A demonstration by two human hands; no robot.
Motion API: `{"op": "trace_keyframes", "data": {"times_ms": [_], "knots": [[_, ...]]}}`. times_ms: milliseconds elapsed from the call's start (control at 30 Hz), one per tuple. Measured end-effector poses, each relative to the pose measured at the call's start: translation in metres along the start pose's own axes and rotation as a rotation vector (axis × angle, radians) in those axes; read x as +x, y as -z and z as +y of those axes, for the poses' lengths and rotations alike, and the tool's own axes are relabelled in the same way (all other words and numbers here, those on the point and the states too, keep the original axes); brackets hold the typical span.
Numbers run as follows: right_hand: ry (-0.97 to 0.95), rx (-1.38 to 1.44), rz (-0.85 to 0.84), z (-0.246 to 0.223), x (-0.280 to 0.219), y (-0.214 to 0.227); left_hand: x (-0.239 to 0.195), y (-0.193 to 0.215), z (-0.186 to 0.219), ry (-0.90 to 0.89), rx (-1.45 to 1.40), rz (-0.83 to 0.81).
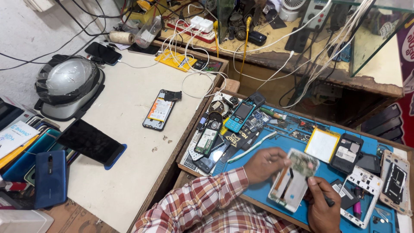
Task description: The person holds a disassembled smartphone and uses a yellow-handled screwdriver to work on the internal components. They repeatedly probe and adjust parts on the motherboard and frame while turning the device over in their hands.
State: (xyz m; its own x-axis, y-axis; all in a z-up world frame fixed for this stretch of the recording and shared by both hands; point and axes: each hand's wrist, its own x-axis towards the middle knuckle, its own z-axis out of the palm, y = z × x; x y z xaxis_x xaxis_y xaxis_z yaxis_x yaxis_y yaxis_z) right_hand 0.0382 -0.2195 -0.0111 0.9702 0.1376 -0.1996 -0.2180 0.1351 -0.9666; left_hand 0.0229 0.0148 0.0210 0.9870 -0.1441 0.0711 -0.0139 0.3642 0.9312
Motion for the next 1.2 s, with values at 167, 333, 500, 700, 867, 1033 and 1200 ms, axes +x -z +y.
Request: {"op": "trace_keyframes", "data": {"times_ms": [167,333,500,700,867,1033,1200], "knots": [[-0.008,-0.149,-0.057,-0.012,-0.007,-0.01,0.011,0.01,-0.007,-0.105,-0.08,0.186],[-0.013,-0.14,-0.087,-0.025,-0.015,-0.019,0.009,0.006,-0.002,-0.06,-0.166,0.21],[0.025,-0.122,-0.107,-0.032,-0.017,-0.021,0.006,0.0,0.012,0.001,-0.11,0.199],[0.039,-0.188,-0.115,-0.03,-0.02,-0.022,0.005,-0.004,0.012,-0.034,-0.108,0.174],[0.021,-0.238,-0.114,-0.031,-0.017,-0.021,0.006,-0.003,0.014,0.007,-0.162,0.112],[0.043,-0.204,-0.117,-0.028,-0.018,-0.02,0.003,-0.007,0.019,0.003,-0.273,0.069],[0.011,-0.233,-0.129,-0.03,-0.019,-0.021,0.003,-0.004,0.019,-0.014,-0.242,0.071]]}}
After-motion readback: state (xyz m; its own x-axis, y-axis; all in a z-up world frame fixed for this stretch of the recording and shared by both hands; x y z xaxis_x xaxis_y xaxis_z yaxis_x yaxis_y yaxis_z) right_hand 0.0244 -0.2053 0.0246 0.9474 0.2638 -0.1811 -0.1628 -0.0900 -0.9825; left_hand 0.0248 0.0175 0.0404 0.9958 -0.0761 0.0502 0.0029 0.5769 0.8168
